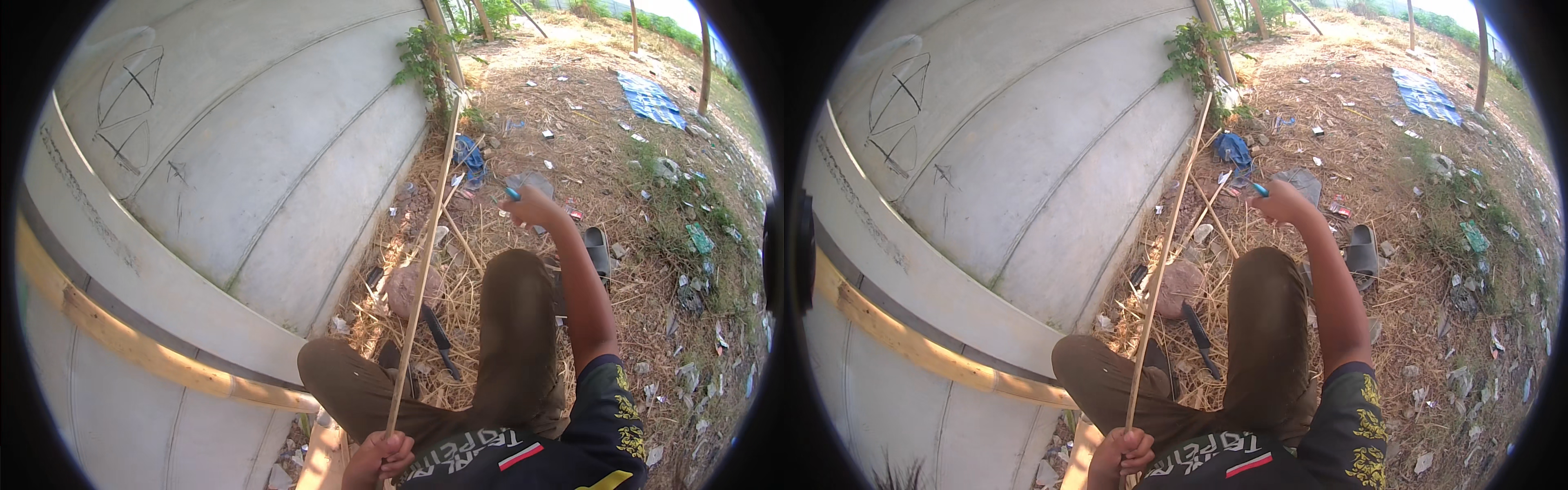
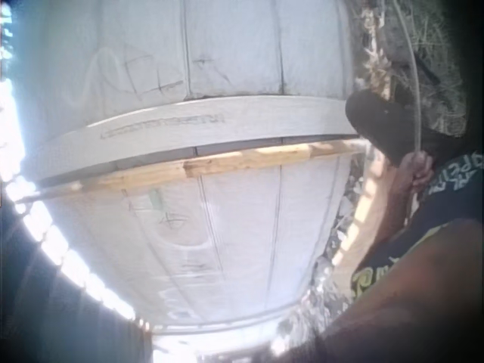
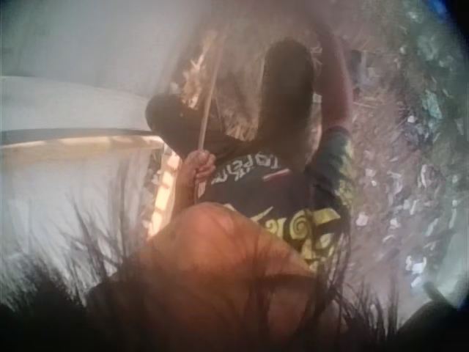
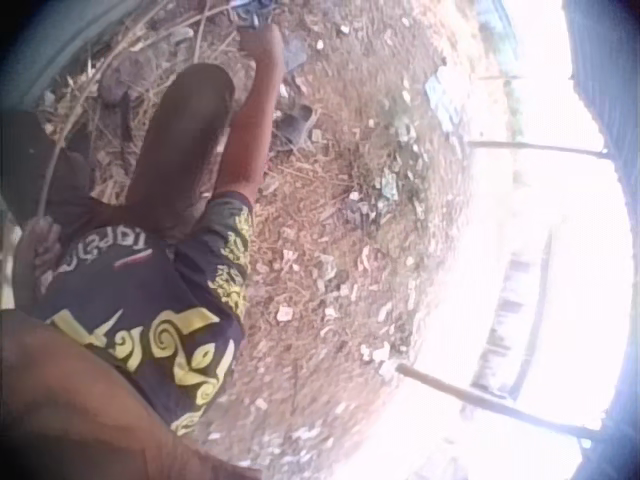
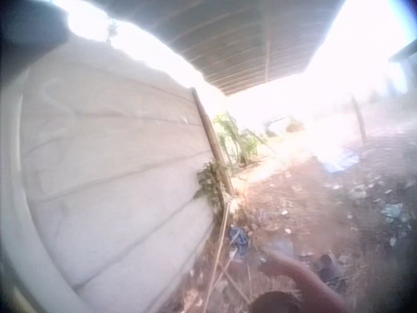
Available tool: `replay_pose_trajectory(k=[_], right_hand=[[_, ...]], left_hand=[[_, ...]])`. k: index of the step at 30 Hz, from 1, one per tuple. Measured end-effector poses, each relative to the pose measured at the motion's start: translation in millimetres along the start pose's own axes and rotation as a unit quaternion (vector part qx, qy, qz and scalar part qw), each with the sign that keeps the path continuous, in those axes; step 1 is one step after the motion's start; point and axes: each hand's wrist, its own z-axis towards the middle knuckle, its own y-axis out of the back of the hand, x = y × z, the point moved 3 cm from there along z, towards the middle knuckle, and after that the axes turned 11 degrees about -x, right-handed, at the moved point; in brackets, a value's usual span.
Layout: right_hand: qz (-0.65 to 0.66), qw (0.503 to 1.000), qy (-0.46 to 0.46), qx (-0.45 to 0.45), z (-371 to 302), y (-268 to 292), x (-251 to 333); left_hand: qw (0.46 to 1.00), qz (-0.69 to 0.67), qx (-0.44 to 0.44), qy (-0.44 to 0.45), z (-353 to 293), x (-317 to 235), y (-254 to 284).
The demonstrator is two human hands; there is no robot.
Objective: The person sits on the ground and uses a knife to shave and split a long bamboo strip. They repeatedly scrape the surface to thin the material and split it into thinner slivers, discarding the waste pieces onto the ground.
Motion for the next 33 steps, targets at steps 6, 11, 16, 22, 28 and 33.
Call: replay_pose_trajectory(k=[6, 11, 16, 22, 28, 33], right_hand=[[0.196, 0.965, -0.175, -0.011, -122.1, -99.5, -151.5], [0.283, 0.943, -0.139, -0.106, -158.4, -105.9, -140.3], [0.345, 0.921, -0.151, -0.102, -156.3, -103.5, -126.6], [0.168, 0.895, -0.382, -0.161, -177.8, -112.0, -188.2], [0.489, 0.862, -0.118, -0.069, -141.7, -8.5, -25.4], [-0.163, 0.961, -0.069, -0.212, -64.1, 33.2, -23.7]], left_hand=[[0.998, -0.036, 0.007, 0.042, 18.9, 4.8, 10.9], [0.994, -0.077, 0.046, 0.066, 40.7, 9.7, 4.4], [0.987, -0.128, 0.068, 0.068, 47.8, 19.5, 4.7], [0.947, -0.22, 0.179, 0.154, 58.0, 36.1, -1.0], [0.957, -0.172, 0.166, 0.167, 53.9, 36.5, 0.4], [0.989, 0.021, 0.134, 0.064, 66.6, -3.3, -19.2]])
